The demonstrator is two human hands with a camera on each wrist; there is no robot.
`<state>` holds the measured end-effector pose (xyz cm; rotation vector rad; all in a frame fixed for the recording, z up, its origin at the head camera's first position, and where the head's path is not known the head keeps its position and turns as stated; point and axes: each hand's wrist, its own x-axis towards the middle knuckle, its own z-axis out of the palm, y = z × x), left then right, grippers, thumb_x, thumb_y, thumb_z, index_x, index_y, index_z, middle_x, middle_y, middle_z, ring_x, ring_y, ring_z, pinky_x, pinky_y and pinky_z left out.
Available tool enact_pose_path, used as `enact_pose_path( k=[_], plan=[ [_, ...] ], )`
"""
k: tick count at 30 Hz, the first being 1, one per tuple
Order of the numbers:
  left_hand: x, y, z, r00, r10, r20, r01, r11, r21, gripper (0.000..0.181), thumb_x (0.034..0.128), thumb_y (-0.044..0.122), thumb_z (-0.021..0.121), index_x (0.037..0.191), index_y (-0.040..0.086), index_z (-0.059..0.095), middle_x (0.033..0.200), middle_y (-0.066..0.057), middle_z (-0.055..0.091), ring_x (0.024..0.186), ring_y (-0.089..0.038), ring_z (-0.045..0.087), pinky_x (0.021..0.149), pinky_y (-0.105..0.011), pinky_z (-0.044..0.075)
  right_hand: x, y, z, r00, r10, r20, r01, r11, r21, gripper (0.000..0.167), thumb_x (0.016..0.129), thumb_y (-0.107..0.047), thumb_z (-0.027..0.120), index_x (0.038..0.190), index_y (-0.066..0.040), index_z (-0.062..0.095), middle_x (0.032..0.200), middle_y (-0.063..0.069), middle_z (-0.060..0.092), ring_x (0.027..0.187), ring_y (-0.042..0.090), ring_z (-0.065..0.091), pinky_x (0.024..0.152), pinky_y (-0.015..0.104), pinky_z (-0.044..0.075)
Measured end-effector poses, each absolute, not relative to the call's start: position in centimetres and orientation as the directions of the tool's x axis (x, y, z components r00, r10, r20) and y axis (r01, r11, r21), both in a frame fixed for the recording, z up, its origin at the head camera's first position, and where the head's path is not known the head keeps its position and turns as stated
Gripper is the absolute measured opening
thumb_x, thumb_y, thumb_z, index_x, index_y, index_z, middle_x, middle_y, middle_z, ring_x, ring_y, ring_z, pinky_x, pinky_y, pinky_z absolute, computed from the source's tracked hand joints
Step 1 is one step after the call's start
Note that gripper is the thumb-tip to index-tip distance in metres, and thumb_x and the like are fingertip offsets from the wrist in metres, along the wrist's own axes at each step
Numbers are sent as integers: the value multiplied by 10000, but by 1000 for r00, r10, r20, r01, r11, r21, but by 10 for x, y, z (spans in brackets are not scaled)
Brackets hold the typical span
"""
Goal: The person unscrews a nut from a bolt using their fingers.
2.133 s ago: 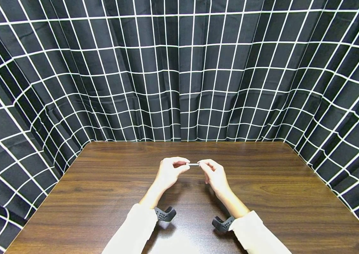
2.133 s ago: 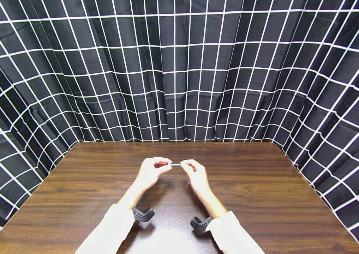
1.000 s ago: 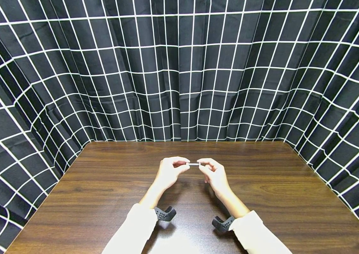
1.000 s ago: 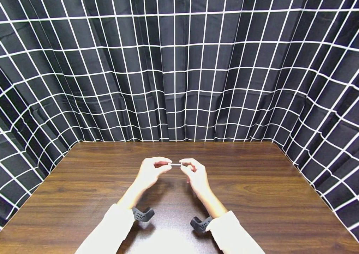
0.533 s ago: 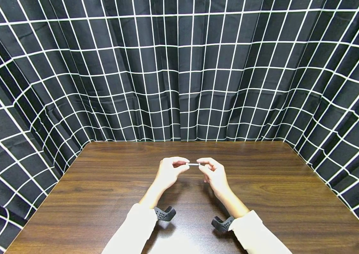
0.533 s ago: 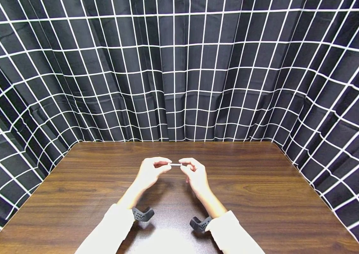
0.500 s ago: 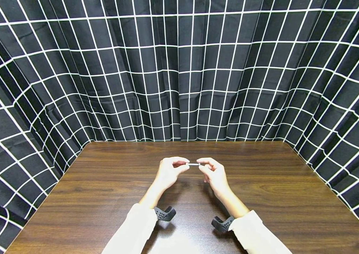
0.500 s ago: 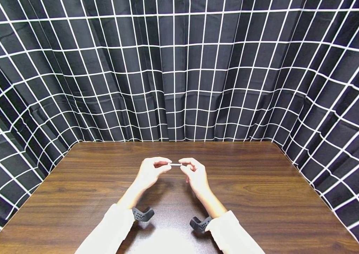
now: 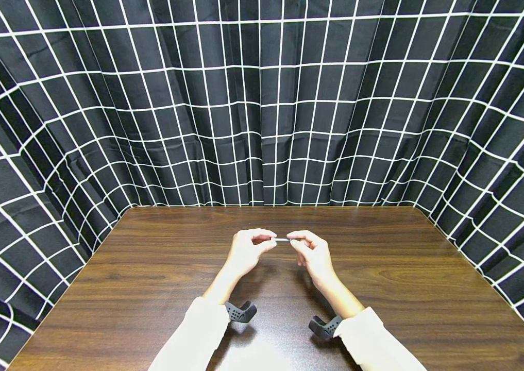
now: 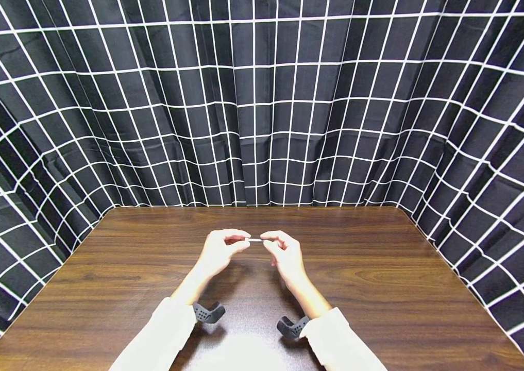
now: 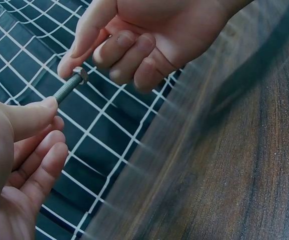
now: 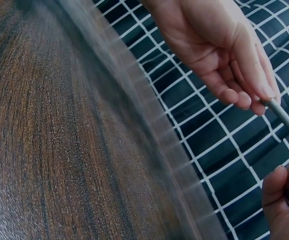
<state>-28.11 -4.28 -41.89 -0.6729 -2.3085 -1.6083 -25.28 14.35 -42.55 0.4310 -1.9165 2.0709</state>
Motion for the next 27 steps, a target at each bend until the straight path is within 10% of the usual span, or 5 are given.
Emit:
enact_pose_path(
  k=[19, 27],
  plan=[
    [-280, -42, -417, -862, 220, 457, 505, 277, 818, 149, 812, 84, 764, 960, 79, 755, 859, 7, 735, 784, -96, 681, 704, -259, 523, -252, 144, -422, -936, 70, 344, -348, -52, -936, 198, 955, -35, 576, 1079, 111, 628, 535, -39, 444, 432, 65, 387, 435, 210, 362],
    [-276, -42, -414, -855, 238, 461, 512, 248, 822, 160, 817, 84, 755, 973, 47, 747, 863, -18, 735, 775, -113, 681, 700, -266, 527, -255, 144, -425, -961, 123, 248, -237, 104, -966, 316, 968, -203, 606, 873, 92, 662, 467, -32, 396, 408, 86, 373, 429, 219, 355]
  ],
)
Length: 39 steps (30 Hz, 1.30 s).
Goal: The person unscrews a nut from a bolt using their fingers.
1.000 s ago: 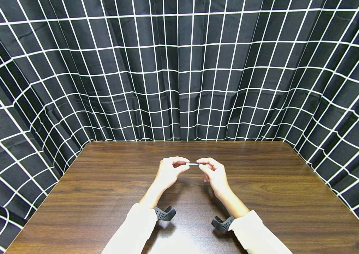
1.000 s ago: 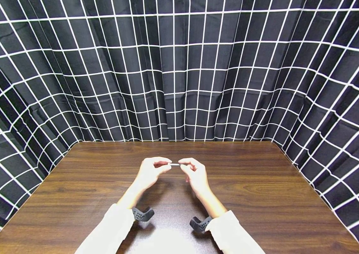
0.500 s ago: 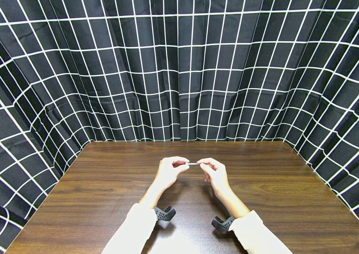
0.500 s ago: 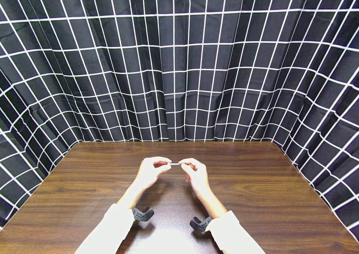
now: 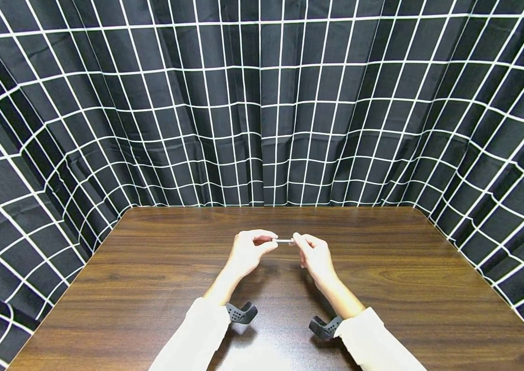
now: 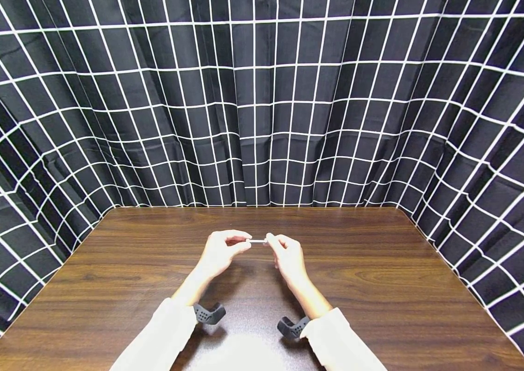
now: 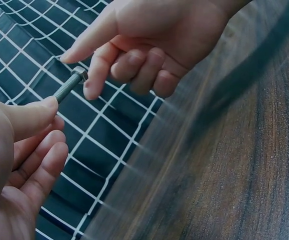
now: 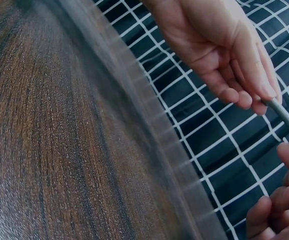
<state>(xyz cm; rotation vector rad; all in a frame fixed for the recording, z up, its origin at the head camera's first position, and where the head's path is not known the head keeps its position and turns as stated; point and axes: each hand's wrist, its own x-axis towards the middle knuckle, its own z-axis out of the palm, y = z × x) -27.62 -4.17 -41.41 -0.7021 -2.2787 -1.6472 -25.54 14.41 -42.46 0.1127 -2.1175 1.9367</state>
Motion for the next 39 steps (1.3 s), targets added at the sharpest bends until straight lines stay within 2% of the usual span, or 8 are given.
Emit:
enact_pose_path(
  k=[15, 23, 28, 32, 39],
  plan=[
    [-279, -42, -418, -854, 235, 464, 516, 263, 816, 150, 814, 92, 766, 963, 76, 754, 861, -6, 735, 760, -87, 674, 686, -246, 522, -255, 144, -425, -957, 115, 266, -256, 93, -962, 293, 942, -132, 638, 838, 141, 627, 437, -29, 402, 388, 72, 355, 417, 200, 331],
    [-278, -42, -416, -853, 233, 467, 517, 253, 817, 147, 817, 81, 759, 963, 66, 752, 856, -14, 734, 765, -105, 678, 699, -282, 532, -255, 145, -426, -953, 96, 288, -284, 57, -957, 161, 923, -83, 645, 797, 18, 648, 444, -32, 411, 394, 82, 367, 421, 208, 332],
    [-278, -42, -416, -857, 232, 460, 511, 264, 818, 150, 814, 74, 758, 964, 72, 751, 855, -2, 734, 762, -88, 674, 698, -271, 529, -254, 145, -425, -953, 95, 286, -284, 36, -958, 116, 913, -50, 645, 868, 57, 640, 456, -40, 415, 400, 83, 382, 429, 208, 340],
    [-279, -42, -416, -858, 230, 459, 509, 262, 820, 154, 812, 75, 756, 964, 56, 749, 850, -4, 732, 761, -100, 673, 691, -272, 523, -253, 144, -424, -953, 83, 292, -292, 11, -956, 149, 913, -24, 632, 957, 118, 626, 481, -43, 428, 406, 75, 384, 428, 204, 334],
    [-279, -43, -417, -858, 227, 461, 510, 265, 819, 148, 819, 93, 756, 965, 74, 752, 856, 6, 732, 778, -113, 681, 707, -285, 530, -253, 144, -424, -953, 67, 296, -298, -25, -954, 181, 909, -1, 620, 1029, 134, 618, 504, -52, 431, 415, 63, 371, 436, 200, 328]
  ],
)
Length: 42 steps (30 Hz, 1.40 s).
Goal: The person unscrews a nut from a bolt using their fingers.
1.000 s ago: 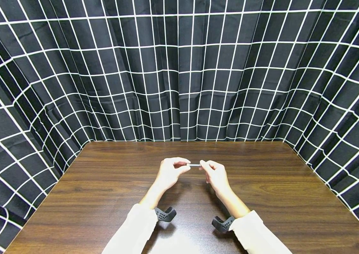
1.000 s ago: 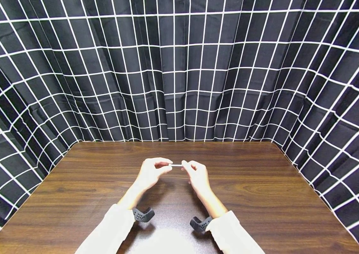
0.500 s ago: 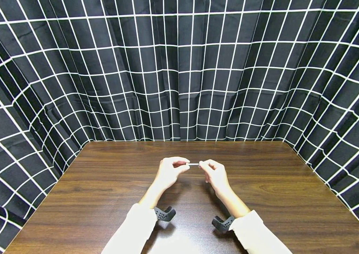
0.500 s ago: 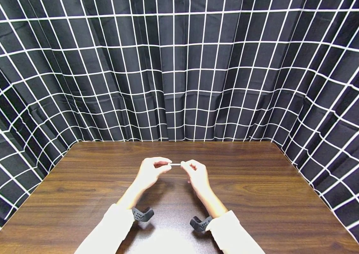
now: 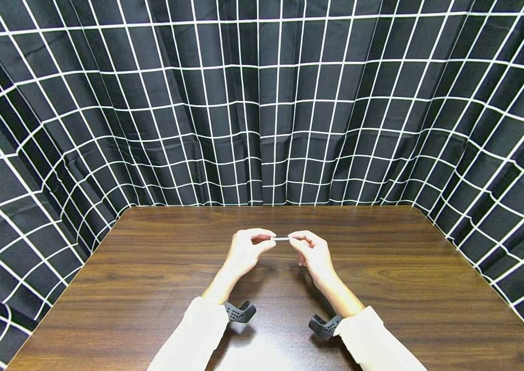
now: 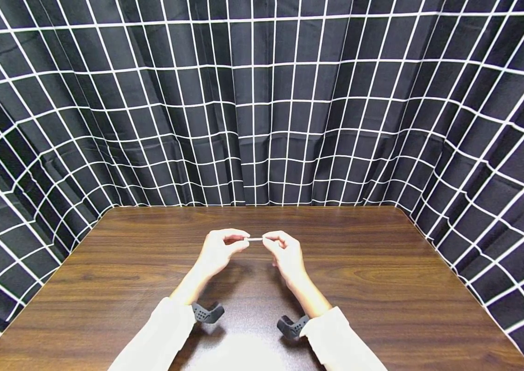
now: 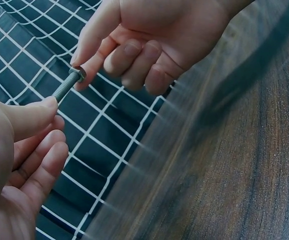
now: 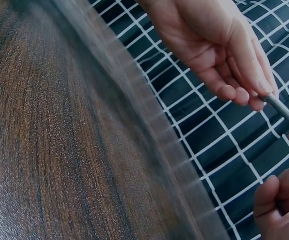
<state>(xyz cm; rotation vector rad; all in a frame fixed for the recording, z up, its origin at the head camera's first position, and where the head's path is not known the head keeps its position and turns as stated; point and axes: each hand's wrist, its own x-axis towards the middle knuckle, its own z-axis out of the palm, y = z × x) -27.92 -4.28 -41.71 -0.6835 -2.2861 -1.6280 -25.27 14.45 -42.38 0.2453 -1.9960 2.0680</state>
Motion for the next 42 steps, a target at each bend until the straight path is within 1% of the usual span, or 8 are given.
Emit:
enact_pose_path(
  k=[5, 13, 19, 23, 28, 36, 42],
  plan=[
    [-279, -43, -417, -858, 228, 461, 510, 265, 818, 150, 824, 99, 755, 969, 62, 749, 858, 5, 732, 781, -107, 681, 707, -260, 527, -253, 144, -425, -945, 55, 323, -325, -43, -945, 216, 900, 15, 622, 1060, 157, 594, 504, -48, 431, 413, 63, 378, 431, 202, 332],
    [-280, -43, -419, -853, 227, 470, 519, 269, 812, 155, 821, 85, 753, 970, 45, 745, 854, 2, 731, 768, -102, 676, 700, -258, 525, -253, 145, -425, -935, 37, 353, -355, -59, -933, 200, 887, 76, 607, 1080, 127, 623, 495, -38, 429, 411, 79, 390, 425, 230, 336],
    [-280, -42, -418, -856, 227, 465, 513, 262, 817, 161, 824, 81, 751, 976, 31, 741, 863, -12, 734, 767, -110, 679, 693, -251, 523, -253, 146, -426, -928, 23, 373, -374, -71, -925, 230, 874, 88, 614, 1102, 123, 615, 505, -39, 431, 427, 81, 396, 438, 214, 343],
    [-279, -42, -417, -860, 223, 460, 507, 267, 819, 155, 821, 79, 752, 972, 43, 744, 864, -8, 735, 775, -108, 680, 699, -248, 522, -253, 146, -425, -927, 22, 375, -376, -74, -924, 234, 867, 103, 611, 1100, 125, 612, 515, -41, 428, 428, 72, 394, 438, 209, 341],
    [-279, -42, -417, -863, 223, 453, 501, 266, 824, 162, 821, 77, 753, 978, 39, 743, 867, -7, 734, 782, -104, 679, 704, -247, 523, -252, 145, -424, -925, 32, 379, -380, -67, -923, 228, 854, 115, 610, 1082, 123, 616, 516, -35, 427, 425, 75, 392, 434, 232, 339],
    [-280, -42, -419, -853, 228, 470, 519, 276, 809, 172, 814, 67, 756, 980, 24, 739, 863, -17, 734, 772, -97, 674, 690, -249, 523, -253, 145, -425, -928, 48, 370, -372, -51, -927, 159, 854, 116, 605, 1010, 117, 633, 488, -41, 422, 417, 87, 395, 435, 262, 339],
    [-282, -42, -420, -847, 231, 479, 529, 274, 803, 171, 814, 68, 757, 977, 19, 738, 860, -12, 734, 778, -89, 674, 702, -248, 526, -252, 144, -425, -918, 38, 394, -396, -46, -917, 85, 848, 120, 593, 924, 143, 622, 494, -47, 433, 422, 71, 389, 430, 234, 328]
  ],
)
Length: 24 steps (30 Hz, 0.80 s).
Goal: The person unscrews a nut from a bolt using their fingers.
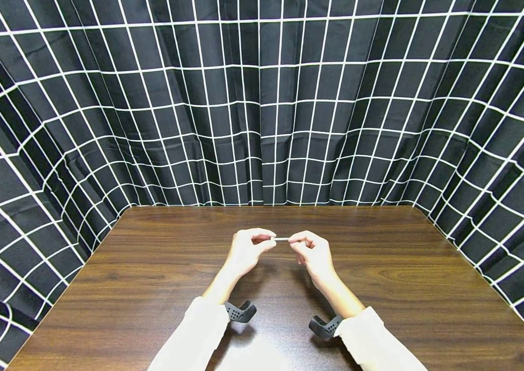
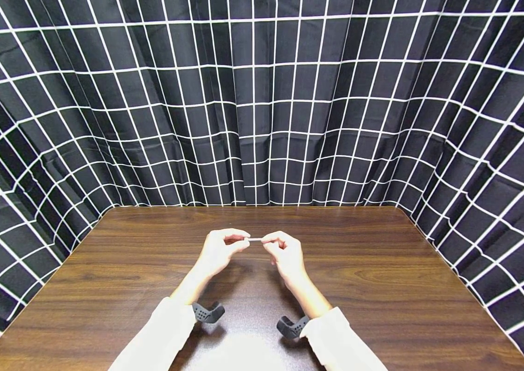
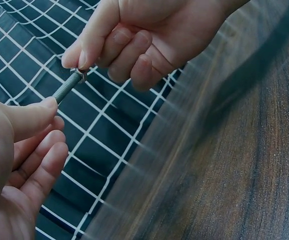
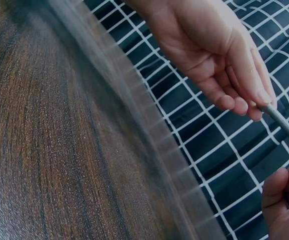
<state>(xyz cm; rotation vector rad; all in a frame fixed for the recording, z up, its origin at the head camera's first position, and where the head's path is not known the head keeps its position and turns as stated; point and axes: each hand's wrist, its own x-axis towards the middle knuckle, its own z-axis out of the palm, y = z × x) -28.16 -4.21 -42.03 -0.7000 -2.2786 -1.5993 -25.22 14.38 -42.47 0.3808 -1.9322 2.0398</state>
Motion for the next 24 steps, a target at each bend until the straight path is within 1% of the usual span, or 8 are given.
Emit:
enact_pose_path(
  k=[2, 4, 9, 14, 17, 19, 22, 24],
  plan=[
    [-281, -42, -420, -846, 232, 480, 529, 266, 806, 171, 815, 69, 758, 977, 17, 738, 860, -14, 734, 774, -90, 673, 699, -248, 525, -252, 144, -424, -916, 36, 400, -401, -49, -915, 76, 848, 126, 593, 915, 147, 621, 498, -47, 437, 423, 65, 391, 430, 219, 325],
    [-281, -42, -419, -845, 235, 480, 531, 262, 806, 173, 817, 69, 756, 979, 13, 737, 858, -16, 733, 769, -91, 671, 694, -250, 524, -252, 144, -424, -916, 40, 399, -401, -62, -914, 89, 857, 120, 595, 936, 152, 617, 504, -45, 435, 424, 65, 389, 432, 213, 330],
    [-280, -42, -419, -849, 232, 475, 525, 275, 805, 157, 815, 79, 755, 969, 50, 745, 856, 1, 734, 776, -87, 672, 691, -248, 516, -252, 143, -422, -928, 74, 365, -370, -87, -925, 171, 903, 42, 609, 1028, 158, 601, 514, -36, 420, 420, 70, 377, 442, 215, 360],
    [-280, -41, -418, -847, 232, 478, 527, 264, 808, 148, 809, 69, 757, 957, 66, 749, 854, -2, 734, 783, -99, 677, 709, -269, 525, -253, 143, -423, -943, 109, 314, -323, -77, -943, 202, 943, -20, 593, 1052, 150, 600, 517, -24, 429, 415, 68, 372, 434, 202, 351],
    [-279, -41, -417, -841, 236, 487, 537, 253, 805, 148, 804, 57, 758, 952, 63, 748, 851, -11, 734, 776, -97, 676, 720, -310, 536, -255, 143, -424, -959, 127, 255, -258, -8, -966, 204, 962, -120, 603, 967, 81, 639, 495, -25, 411, 410, 80, 372, 428, 208, 347],
    [-278, -42, -416, -841, 237, 487, 537, 254, 804, 150, 802, 53, 761, 951, 65, 749, 850, -10, 733, 773, -98, 676, 726, -348, 542, -255, 143, -424, -969, 131, 210, -205, 46, -978, 262, 968, -200, 603, 913, 50, 657, 479, -24, 401, 406, 93, 369, 424, 219, 348],
    [-278, -42, -416, -846, 239, 476, 529, 258, 809, 150, 807, 58, 760, 957, 72, 750, 854, -6, 734, 773, -101, 677, 728, -368, 541, -255, 144, -424, -982, 119, 146, -134, 103, -986, 369, 977, -299, 584, 856, 39, 671, 471, -23, 401, 408, 104, 362, 420, 234, 354],
    [-278, -42, -417, -850, 246, 466, 522, 271, 809, 149, 816, 72, 760, 964, 83, 751, 856, 5, 734, 773, -99, 677, 720, -336, 537, -253, 144, -422, -988, 104, 118, -106, 108, -988, 415, 984, -312, 570, 872, 75, 673, 469, -18, 420, 403, 103, 358, 419, 239, 356]
  ],
)
